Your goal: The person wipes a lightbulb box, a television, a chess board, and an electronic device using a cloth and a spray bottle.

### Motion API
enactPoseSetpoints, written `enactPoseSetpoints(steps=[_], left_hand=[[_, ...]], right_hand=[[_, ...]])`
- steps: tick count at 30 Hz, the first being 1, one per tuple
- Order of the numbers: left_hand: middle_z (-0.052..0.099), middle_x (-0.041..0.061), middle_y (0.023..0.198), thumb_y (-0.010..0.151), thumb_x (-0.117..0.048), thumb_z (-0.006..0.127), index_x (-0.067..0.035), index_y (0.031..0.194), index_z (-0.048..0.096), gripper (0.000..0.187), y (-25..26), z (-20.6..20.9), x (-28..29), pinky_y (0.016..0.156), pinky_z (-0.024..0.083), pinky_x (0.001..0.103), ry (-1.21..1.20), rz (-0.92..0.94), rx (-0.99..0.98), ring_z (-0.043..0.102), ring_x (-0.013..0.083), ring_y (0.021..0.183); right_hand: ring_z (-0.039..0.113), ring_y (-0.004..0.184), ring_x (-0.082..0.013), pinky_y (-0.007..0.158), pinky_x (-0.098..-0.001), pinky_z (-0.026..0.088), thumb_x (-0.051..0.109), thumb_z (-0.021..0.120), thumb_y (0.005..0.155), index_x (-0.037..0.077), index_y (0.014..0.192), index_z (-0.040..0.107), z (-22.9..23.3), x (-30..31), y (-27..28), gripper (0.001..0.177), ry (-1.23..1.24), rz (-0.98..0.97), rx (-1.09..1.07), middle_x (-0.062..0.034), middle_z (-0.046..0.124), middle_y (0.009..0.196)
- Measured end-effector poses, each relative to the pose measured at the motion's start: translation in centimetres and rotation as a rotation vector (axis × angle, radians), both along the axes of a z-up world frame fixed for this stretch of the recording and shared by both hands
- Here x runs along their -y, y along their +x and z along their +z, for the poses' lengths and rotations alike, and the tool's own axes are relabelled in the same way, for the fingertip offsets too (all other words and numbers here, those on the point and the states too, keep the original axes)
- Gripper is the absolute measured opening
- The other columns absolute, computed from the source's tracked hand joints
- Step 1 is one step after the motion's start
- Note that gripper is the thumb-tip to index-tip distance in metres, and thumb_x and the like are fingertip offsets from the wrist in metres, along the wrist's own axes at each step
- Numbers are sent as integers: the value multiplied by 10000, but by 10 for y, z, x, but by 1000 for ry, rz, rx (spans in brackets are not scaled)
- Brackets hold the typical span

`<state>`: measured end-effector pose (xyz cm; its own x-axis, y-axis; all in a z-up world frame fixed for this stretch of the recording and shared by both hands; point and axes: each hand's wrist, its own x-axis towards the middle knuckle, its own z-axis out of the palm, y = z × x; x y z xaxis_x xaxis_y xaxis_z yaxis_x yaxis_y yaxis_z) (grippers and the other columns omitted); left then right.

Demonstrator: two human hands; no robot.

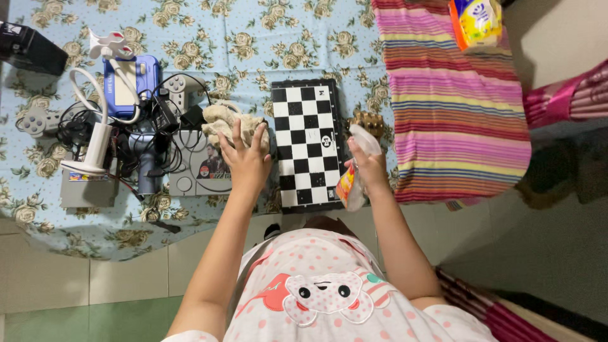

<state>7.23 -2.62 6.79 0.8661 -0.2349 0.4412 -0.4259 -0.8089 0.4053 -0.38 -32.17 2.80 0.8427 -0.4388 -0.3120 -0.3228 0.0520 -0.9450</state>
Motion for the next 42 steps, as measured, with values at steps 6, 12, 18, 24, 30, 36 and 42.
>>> enactPoseSetpoints(steps=[6, 12, 18, 24, 30, 36, 42], left_hand=[[565, 95, 1374, 798, 29, 737, -146, 1137, 691, 384, 43, -29, 5, 1004, 473, 504, 17, 102, -232, 504, 429, 1184], [571, 136, 1310, 780, 76, 718, -98, 1129, 679, 392, 29, 4, 26, 969, 471, 498, -188, 179, -155, 538, 414, 1139], [548, 170, 1281, 793, 69, 716, -90, 1118, 663, 365, 21, 35, 74, 981, 473, 489, -319, 136, -173, 537, 410, 1179], [556, 186, 1210, 831, 31, 692, -78, 1120, 647, 312, 21, 13, 100, 856, 531, 412, -535, 99, -354, 619, 376, 1056], [719, 116, 924, 994, -278, 682, -104, 1113, 648, 213, 36, -7, 101, 754, 508, 320, -585, 146, -781, 676, 213, 840], [648, 64, 1043, 1067, -282, 563, -81, 1223, 570, 255, 21, -35, 109, 809, 500, 269, -1171, -192, -1059, 581, 108, 948], [662, 154, 1245, 1079, -187, 531, -5, 1334, 528, 313, 28, -72, 70, 1005, 512, 376, -771, 82, -494, 657, 255, 1146]], right_hand=[[628, 889, -137, 781, -288, 556, 153, 817, 872, 32, 1305, 633, -13, 48, 87, 486, -285, -37, 341, -77, 630, 1087], [578, 1062, -230, 963, -372, 507, 175, 875, 918, 74, 1390, 611, -39, 66, 143, 551, -829, -21, 339, -120, 558, 1167], [603, 1127, -224, 1007, -367, 529, 231, 811, 919, 55, 1444, 525, -68, 76, 163, 623, -405, 16, 332, -110, 595, 1259], [527, 1258, -313, 1055, -439, 465, 222, 871, 805, 13, 1512, 284, -60, 68, 151, 942, -511, 124, 329, -200, 489, 1384], [388, 1393, -273, 1226, -444, 345, 294, 630, 1050, 80, 1559, 274, -35, 29, 52, 657, -674, -220, 545, -179, 333, 1527], [529, 1297, -330, 1090, -484, 484, 388, 754, 882, 170, 1462, 423, -12, -28, 57, 702, -502, 384, 639, -170, 462, 1447], [542, 1333, -315, 1139, -465, 475, 349, 707, 978, 215, 1420, 621, -28, -38, 115, 470, -862, 332, 297, -97, 568, 1461]])
